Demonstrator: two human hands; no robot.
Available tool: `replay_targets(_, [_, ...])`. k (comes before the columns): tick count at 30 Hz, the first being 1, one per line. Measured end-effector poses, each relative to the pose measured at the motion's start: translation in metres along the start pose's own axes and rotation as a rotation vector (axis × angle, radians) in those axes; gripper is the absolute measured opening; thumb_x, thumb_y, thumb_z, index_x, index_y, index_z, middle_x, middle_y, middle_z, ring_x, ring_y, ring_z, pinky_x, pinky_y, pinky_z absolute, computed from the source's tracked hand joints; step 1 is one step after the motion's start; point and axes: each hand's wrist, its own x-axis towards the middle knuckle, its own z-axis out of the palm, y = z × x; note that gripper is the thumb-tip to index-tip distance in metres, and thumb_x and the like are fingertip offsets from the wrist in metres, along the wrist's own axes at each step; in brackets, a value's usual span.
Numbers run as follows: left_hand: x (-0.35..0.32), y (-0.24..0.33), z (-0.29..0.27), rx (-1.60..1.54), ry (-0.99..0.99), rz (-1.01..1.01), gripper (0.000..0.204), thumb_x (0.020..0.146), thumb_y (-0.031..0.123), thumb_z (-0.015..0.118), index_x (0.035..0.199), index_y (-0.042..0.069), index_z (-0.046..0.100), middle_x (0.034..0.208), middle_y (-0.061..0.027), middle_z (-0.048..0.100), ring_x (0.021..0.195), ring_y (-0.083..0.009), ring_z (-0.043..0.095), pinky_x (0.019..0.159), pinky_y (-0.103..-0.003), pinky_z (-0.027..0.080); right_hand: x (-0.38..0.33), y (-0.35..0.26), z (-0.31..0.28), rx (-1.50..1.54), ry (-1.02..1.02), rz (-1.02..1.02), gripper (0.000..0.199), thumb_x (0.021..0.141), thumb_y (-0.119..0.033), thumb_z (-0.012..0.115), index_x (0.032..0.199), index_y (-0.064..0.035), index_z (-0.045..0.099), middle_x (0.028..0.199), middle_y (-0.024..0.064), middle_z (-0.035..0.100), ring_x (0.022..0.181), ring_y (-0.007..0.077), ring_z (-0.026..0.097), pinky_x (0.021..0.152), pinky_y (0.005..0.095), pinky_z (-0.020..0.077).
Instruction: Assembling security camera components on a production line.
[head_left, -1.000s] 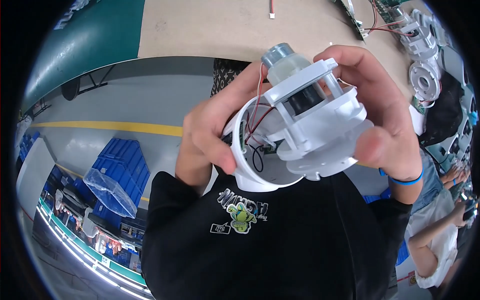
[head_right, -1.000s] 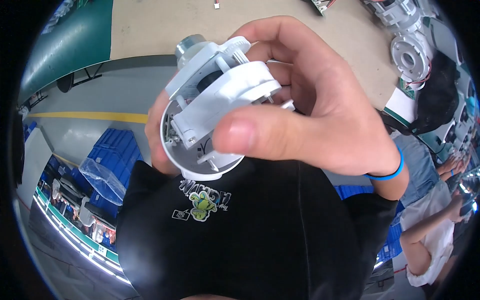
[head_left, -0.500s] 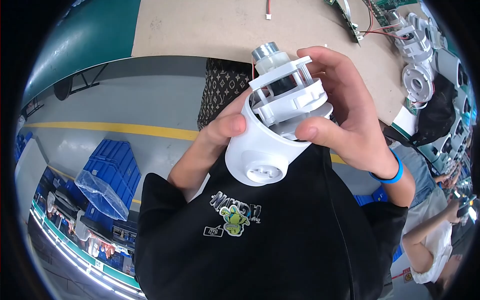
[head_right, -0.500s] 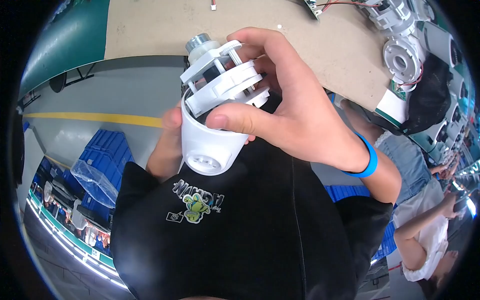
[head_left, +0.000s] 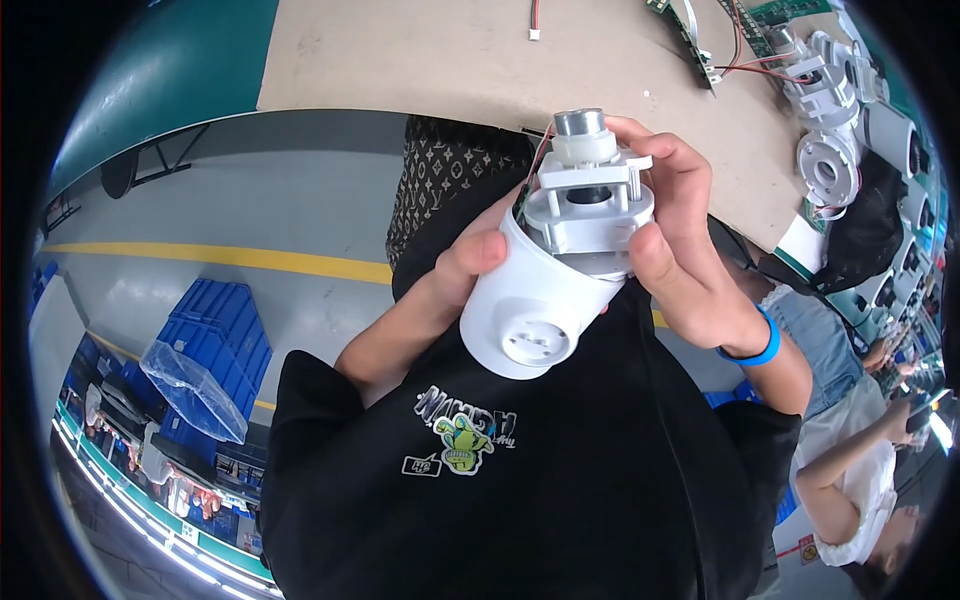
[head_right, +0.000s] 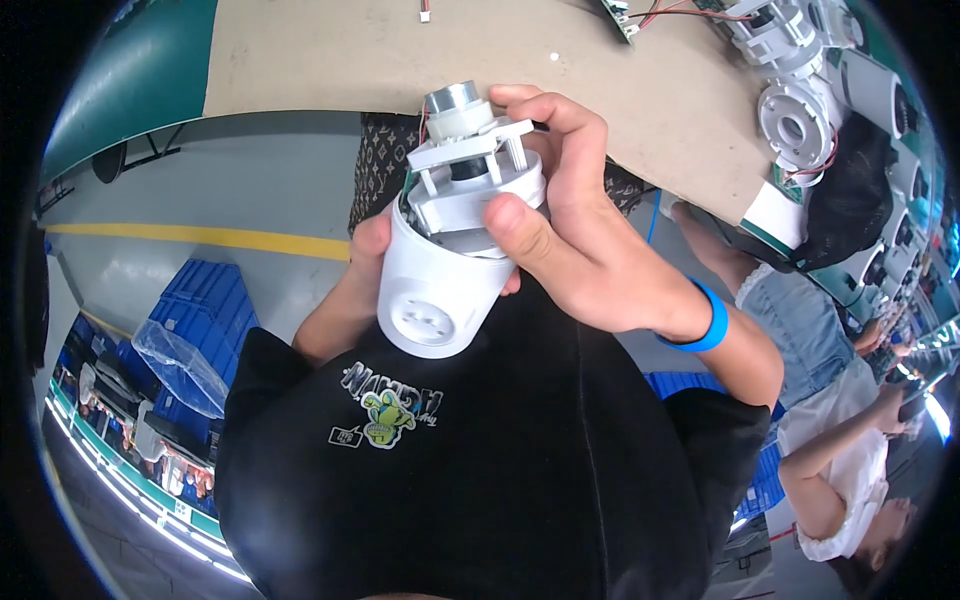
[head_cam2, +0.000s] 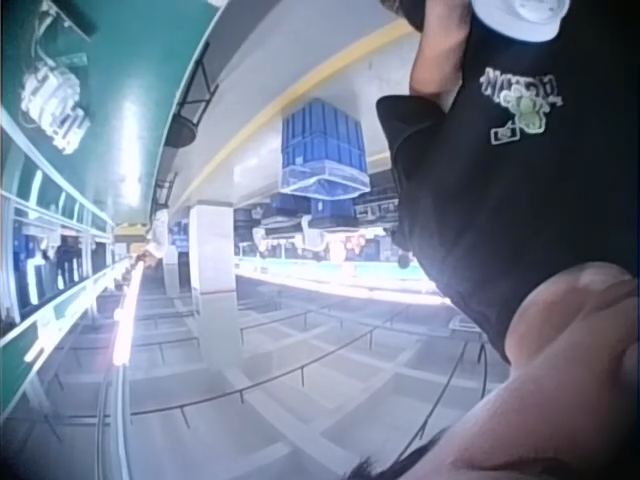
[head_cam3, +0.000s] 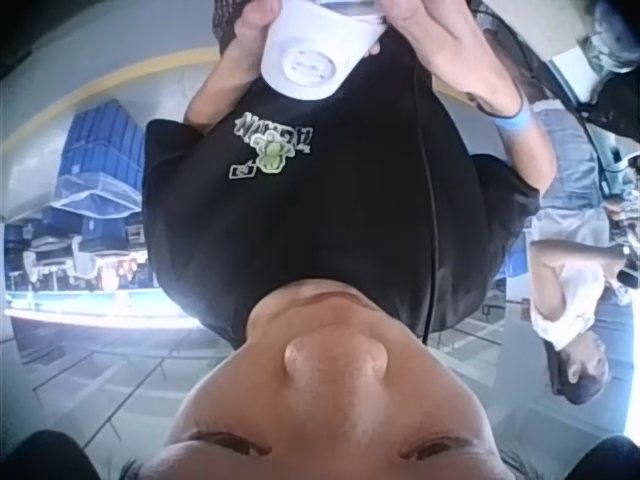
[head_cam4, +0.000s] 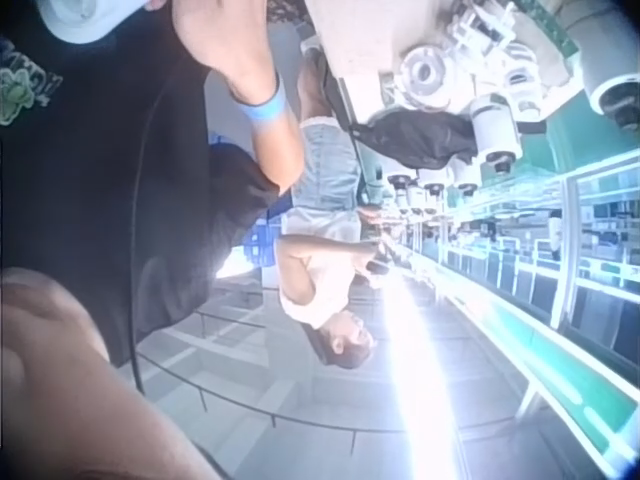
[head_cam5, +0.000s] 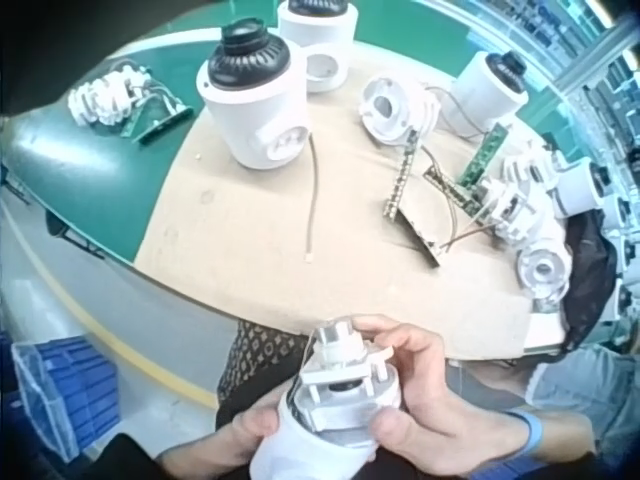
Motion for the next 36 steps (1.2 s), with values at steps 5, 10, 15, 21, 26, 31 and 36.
replay_targets(5, [0.002,-0.006,0.004,0.170,0.116,0.141,0.105,0.065,0.057,0.063,0.138,-0.003,0.016,0.131,-0.0168,0.037,0.120,-0.0236,0.041,0.100,-0.034,0.032,0.004,0.001,0.011,0.042,0.128,-0.056,0.049,0.089,-0.008,0.052,0.124,0.0002,0.019,0.129,0.0192,0.029,0.109,0.0216,0.044,0.093,0.0349,0.0373])
replay_targets(10, [-0.001,0.012,-0.005,0.320,0.055,0.069,0.100,0.067,0.055,0.062,0.135,-0.007,0.024,0.128,-0.0159,0.042,0.118,-0.0226,0.043,0.099,-0.033,0.033,0.007,0.025,0.002,-0.140,0.036,-0.277,0.047,0.089,-0.017,0.051,0.123,-0.0033,0.022,0.124,0.0248,0.031,0.111,0.0276,0.041,0.095,0.0408,0.0331])
replay_targets(15, [0.000,-0.004,-0.020,0.271,0.036,0.150,0.097,0.064,0.042,0.074,0.134,-0.007,0.027,0.124,-0.0140,0.045,0.115,-0.0215,0.045,0.098,-0.033,0.034,0.003,0.034,0.005,-0.218,0.076,-0.389,0.050,0.083,-0.022,0.057,0.117,-0.0047,0.025,0.119,0.0240,0.033,0.103,0.0273,0.042,0.092,0.0413,0.0332])
replay_targets(21, [0.005,-0.009,-0.028,0.447,-0.061,0.250,0.089,0.063,0.034,0.074,0.131,-0.004,0.032,0.124,-0.0129,0.045,0.114,-0.0213,0.045,0.098,-0.034,0.033,0.006,0.025,0.000,0.064,-0.073,-0.147,0.056,0.069,-0.005,0.072,0.102,-0.0079,0.026,0.132,0.0274,0.029,0.112,0.0310,0.050,0.091,0.0386,0.0411])
replay_targets(26, [0.004,-0.025,-0.032,0.457,-0.041,0.325,0.100,0.060,0.042,0.076,0.133,-0.003,0.025,0.124,-0.0131,0.043,0.113,-0.0222,0.047,0.095,-0.036,0.038,0.015,0.027,0.000,-0.005,-0.133,-0.236,0.053,0.072,-0.007,0.070,0.100,-0.0119,0.026,0.135,0.0367,0.024,0.111,0.0345,0.051,0.091,0.0403,0.0425])
replay_targets(31, [0.002,-0.025,-0.043,0.630,-0.041,0.434,0.085,0.062,0.037,0.076,0.124,-0.006,0.037,0.113,-0.0146,0.051,0.105,-0.0217,0.051,0.091,-0.033,0.040,0.006,0.035,0.017,0.029,-0.024,-0.292,0.051,0.073,-0.006,0.070,0.100,-0.0107,0.027,0.134,0.0357,0.026,0.109,0.0327,0.053,0.090,0.0398,0.0422])
replay_targets(36, [-0.004,-0.029,-0.041,0.815,0.082,0.557,0.083,0.061,0.031,0.076,0.125,-0.008,0.038,0.113,-0.0171,0.053,0.103,-0.0214,0.054,0.090,-0.032,0.042,-0.001,0.047,0.012,0.208,0.026,-0.226,0.045,0.077,-0.005,0.067,0.101,-0.0098,0.029,0.134,0.0326,0.029,0.108,0.0279,0.052,0.089,0.0369,0.0428])
